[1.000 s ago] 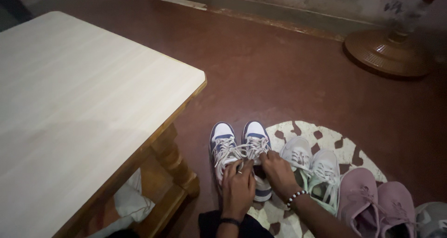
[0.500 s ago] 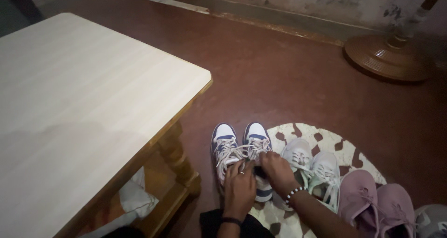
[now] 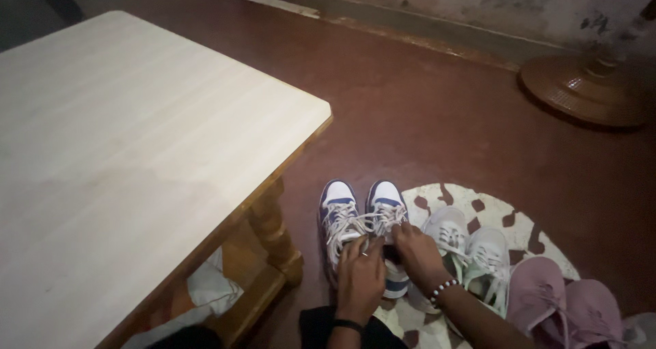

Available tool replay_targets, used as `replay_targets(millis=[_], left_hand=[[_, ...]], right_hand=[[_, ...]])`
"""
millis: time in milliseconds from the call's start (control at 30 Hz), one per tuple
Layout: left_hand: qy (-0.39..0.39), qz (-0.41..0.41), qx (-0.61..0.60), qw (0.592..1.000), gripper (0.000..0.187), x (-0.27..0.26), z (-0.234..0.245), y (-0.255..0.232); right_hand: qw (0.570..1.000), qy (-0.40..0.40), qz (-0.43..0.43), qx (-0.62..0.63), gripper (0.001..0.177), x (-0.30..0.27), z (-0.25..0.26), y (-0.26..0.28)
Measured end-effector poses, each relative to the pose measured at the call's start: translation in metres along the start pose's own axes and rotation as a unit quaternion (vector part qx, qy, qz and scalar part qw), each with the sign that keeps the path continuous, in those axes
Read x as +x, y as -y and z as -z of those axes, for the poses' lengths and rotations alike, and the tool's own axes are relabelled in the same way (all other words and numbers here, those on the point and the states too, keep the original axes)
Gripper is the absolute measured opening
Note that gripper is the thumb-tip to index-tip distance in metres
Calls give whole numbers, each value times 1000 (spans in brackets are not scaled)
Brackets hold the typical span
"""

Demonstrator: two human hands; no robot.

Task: The person laces a pink sneaker on a table, threading the laces through eyelets and tying a bow. They then move to the floor and arrange multiple pairs of shoes on a rug.

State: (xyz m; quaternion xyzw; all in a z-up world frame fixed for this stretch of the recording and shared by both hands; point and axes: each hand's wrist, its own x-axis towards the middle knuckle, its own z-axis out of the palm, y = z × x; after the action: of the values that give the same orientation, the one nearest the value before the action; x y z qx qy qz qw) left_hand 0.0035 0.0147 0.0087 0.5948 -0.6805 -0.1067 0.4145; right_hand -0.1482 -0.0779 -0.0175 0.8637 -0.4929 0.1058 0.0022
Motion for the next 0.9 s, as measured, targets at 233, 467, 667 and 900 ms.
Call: replay_targets(millis=[233, 467, 667, 900], left_hand=[[1, -29, 7, 1000, 40, 0, 1, 1], [10, -37, 35, 999, 36, -1, -5, 4], [23, -46, 73, 996, 37, -6, -22, 16], [-29, -71, 112, 991, 34, -7, -24, 10]], right_hand=[[991, -74, -39, 109, 18, -14, 9, 2], [962, -55, -127, 235, 16, -35, 29, 6], [979, -23, -103, 177, 30, -43, 18, -1], [976, 29, -19, 216, 66, -66, 31, 4]])
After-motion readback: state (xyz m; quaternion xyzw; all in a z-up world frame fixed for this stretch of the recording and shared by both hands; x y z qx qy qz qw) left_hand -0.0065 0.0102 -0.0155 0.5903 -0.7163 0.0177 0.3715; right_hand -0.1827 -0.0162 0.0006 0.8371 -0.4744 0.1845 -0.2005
